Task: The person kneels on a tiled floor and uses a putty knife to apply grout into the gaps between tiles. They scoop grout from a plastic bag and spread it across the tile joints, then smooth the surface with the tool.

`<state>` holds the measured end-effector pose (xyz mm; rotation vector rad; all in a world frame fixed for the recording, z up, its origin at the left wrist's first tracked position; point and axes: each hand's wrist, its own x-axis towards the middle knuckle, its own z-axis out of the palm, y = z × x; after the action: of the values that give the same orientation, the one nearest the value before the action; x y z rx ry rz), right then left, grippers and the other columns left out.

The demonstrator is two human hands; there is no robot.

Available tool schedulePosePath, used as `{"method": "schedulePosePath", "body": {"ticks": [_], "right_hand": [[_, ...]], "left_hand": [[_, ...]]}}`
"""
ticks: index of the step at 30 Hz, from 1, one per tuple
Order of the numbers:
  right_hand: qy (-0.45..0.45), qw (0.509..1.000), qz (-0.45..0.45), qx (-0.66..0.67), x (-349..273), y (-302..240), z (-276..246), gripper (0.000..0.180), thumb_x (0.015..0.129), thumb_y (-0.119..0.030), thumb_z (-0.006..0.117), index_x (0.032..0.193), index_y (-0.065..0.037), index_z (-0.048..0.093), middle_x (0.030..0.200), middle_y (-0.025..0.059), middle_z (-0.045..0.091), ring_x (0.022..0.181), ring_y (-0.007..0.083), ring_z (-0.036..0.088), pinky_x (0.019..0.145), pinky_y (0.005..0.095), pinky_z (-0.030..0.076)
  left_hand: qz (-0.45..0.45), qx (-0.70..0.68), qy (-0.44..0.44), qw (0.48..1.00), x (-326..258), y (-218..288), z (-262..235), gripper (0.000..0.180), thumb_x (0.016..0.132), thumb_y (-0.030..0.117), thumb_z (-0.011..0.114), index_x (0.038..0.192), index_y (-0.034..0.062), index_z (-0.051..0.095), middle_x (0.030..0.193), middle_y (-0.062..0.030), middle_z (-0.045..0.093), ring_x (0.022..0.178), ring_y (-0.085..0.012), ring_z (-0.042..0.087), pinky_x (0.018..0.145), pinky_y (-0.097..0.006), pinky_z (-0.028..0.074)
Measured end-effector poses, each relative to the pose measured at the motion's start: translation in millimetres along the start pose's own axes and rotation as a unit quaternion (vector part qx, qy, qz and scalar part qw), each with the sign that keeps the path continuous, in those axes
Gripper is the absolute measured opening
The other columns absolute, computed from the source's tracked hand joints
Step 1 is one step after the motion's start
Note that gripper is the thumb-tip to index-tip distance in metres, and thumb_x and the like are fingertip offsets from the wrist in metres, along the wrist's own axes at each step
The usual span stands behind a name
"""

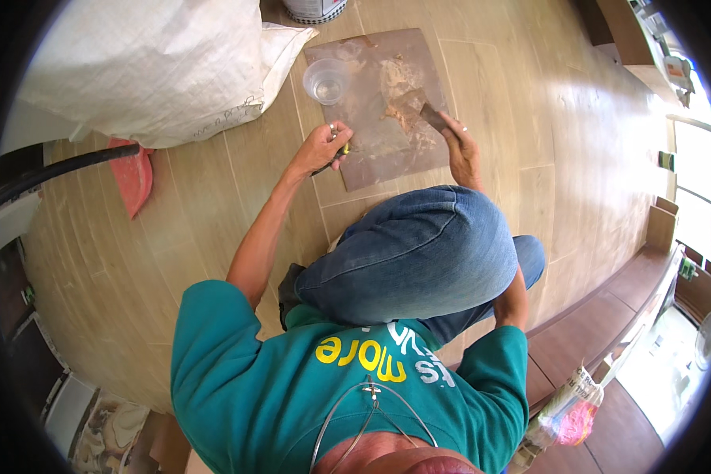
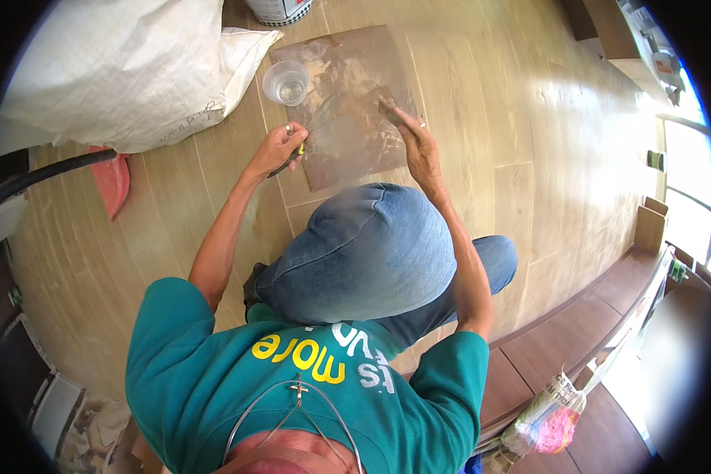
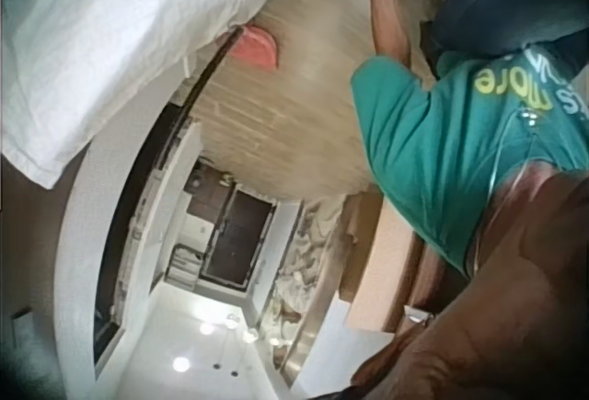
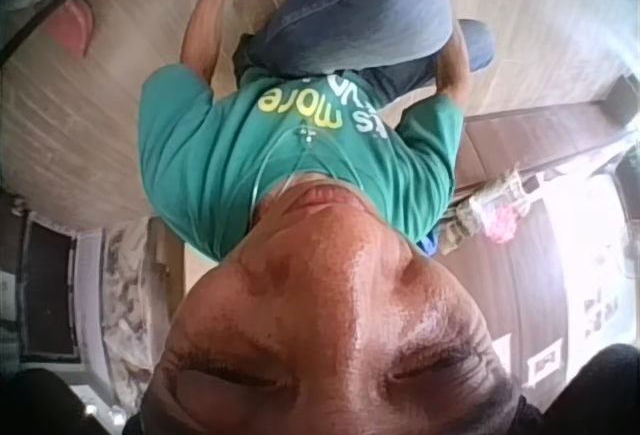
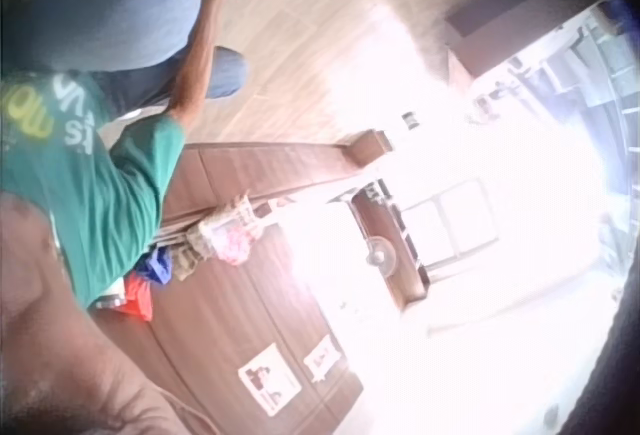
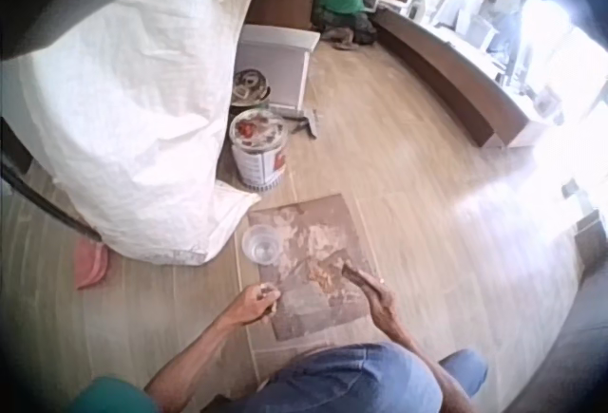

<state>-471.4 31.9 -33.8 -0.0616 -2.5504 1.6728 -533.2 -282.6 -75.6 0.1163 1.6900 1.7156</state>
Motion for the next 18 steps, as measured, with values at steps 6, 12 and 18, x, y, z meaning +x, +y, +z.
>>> {"method": "schedulePosePath", "body": {"ticks": [6, 12, 18], "right_hand": [[0.064, 0.995, -0.021, 0.076, 1.9, -42.3, 15.2, 0.036, 0.106, -0.012, 0.054, 0.140, -0.002, 0.059, 0.132, 0.0111, 0.064, 0.124, 0.0196, 0.056, 0.107, 0.0318, 0.043], [-0.053, 0.989, -0.137, -0.006, -6.8, -49.5, 18.2, 0.050, 0.093, 0.014, 0.054, 0.135, -0.011, 0.065, 0.139, 0.0143, 0.061, 0.131, 0.0314, 0.057, 0.109, 0.0377, 0.046], [-0.104, 0.970, -0.147, -0.164, -4.1, -31.1, -4.3, 0.043, 0.096, 0.009, 0.053, 0.132, -0.010, 0.066, 0.131, 0.0156, 0.066, 0.124, 0.0344, 0.062, 0.104, 0.0397, 0.051]], "left_hand": [[-0.027, -0.011, 0.003, 1.000, 1.4, 9.9, 16.8, 0.027, 0.105, 0.031, 0.057, 0.098, 0.0050, 0.058, 0.070, -0.0003, 0.057, 0.051, -0.0068, 0.054, 0.047, -0.023, 0.044], [0.014, -0.032, -0.005, 0.999, 1.2, 31.6, 22.0, 0.026, 0.105, 0.030, 0.057, 0.099, 0.0045, 0.057, 0.068, 0.0000, 0.056, 0.050, -0.0071, 0.055, 0.047, -0.024, 0.044], [0.002, -0.001, 0.011, 1.000, -5.2, 16.4, 14.5, 0.027, 0.105, 0.030, 0.059, 0.098, 0.0042, 0.057, 0.068, 0.0006, 0.056, 0.051, -0.0069, 0.055, 0.046, -0.023, 0.043]]}}
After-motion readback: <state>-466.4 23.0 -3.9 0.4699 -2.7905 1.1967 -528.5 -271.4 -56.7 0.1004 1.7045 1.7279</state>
